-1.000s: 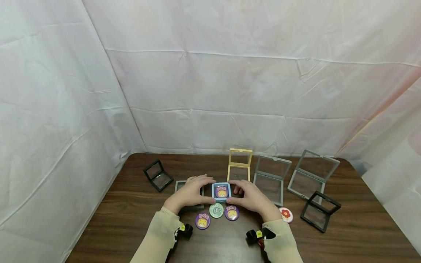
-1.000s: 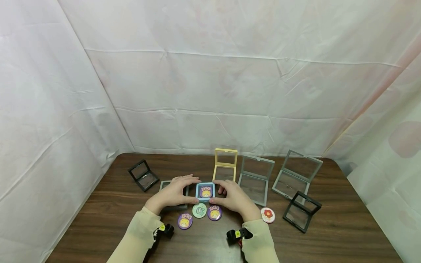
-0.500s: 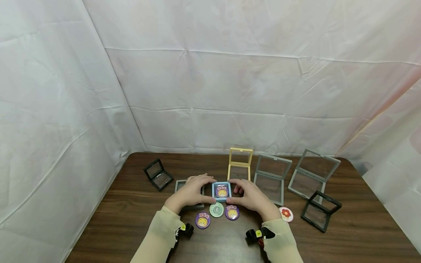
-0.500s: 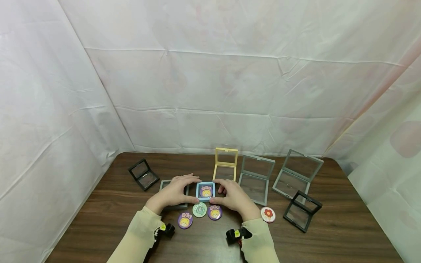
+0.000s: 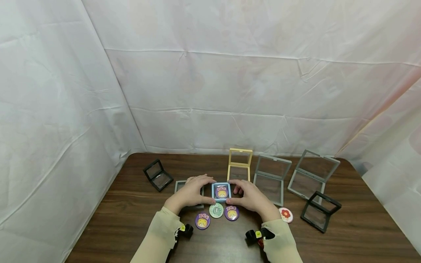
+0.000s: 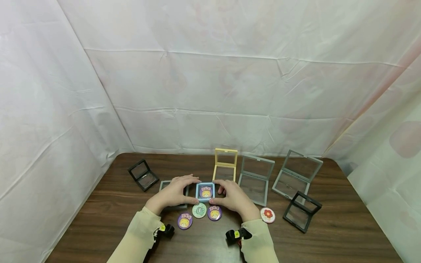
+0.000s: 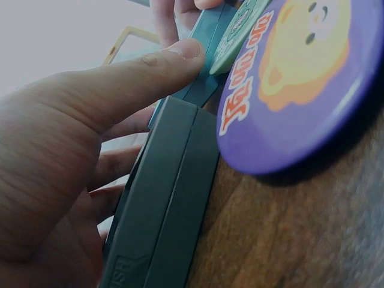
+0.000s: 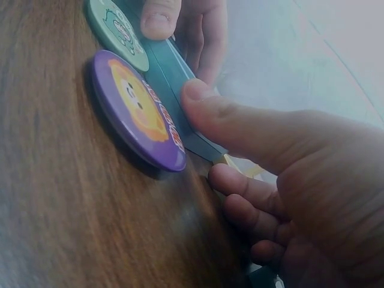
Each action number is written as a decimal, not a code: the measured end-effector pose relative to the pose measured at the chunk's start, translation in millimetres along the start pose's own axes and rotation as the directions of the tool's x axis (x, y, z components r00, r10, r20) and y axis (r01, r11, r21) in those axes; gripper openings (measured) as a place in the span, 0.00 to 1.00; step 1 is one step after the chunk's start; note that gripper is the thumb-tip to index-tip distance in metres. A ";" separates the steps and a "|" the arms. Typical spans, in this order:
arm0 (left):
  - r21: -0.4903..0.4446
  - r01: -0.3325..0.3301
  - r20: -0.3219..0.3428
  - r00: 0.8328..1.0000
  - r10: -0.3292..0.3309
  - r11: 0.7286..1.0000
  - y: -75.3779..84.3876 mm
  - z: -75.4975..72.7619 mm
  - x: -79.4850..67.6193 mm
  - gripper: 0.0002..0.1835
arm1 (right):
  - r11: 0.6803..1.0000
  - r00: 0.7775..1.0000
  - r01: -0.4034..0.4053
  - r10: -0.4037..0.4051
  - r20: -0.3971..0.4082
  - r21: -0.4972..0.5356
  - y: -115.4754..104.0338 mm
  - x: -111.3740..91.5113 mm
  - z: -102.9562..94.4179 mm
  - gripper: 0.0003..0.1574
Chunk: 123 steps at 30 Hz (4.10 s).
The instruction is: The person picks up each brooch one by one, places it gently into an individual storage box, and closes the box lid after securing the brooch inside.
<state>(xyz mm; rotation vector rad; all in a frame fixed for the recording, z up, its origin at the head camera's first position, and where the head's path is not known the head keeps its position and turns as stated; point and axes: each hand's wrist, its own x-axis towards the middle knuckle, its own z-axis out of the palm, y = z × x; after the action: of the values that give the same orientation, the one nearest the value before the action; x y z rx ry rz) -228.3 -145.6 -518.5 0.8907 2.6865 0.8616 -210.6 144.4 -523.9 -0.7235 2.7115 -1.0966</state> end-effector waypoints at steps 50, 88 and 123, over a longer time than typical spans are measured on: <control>0.022 0.032 -0.013 0.999 -0.032 0.999 -0.3 2.1 1.0 0.41 | 0.995 1.000 -0.009 0.007 -0.017 -0.102 -6.5 -2.5 6.9 0.46; 0.046 0.039 -0.035 0.999 -0.037 0.998 -2.4 2.6 -0.2 0.42 | 0.989 0.997 -0.008 -0.003 -0.076 -0.148 -15.8 -1.1 15.3 0.40; 0.167 -0.009 -0.393 0.916 0.075 0.986 -30.4 -35.9 -71.4 0.25 | 0.994 0.999 -0.016 0.011 -0.046 -0.112 -13.0 -2.8 18.8 0.42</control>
<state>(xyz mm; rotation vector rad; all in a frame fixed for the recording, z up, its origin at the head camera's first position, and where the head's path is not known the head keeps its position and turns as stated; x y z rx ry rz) -198.0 -224.8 -507.5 0.8909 3.1385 0.9313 -197.7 125.9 -528.9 -0.7032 2.8319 -0.9753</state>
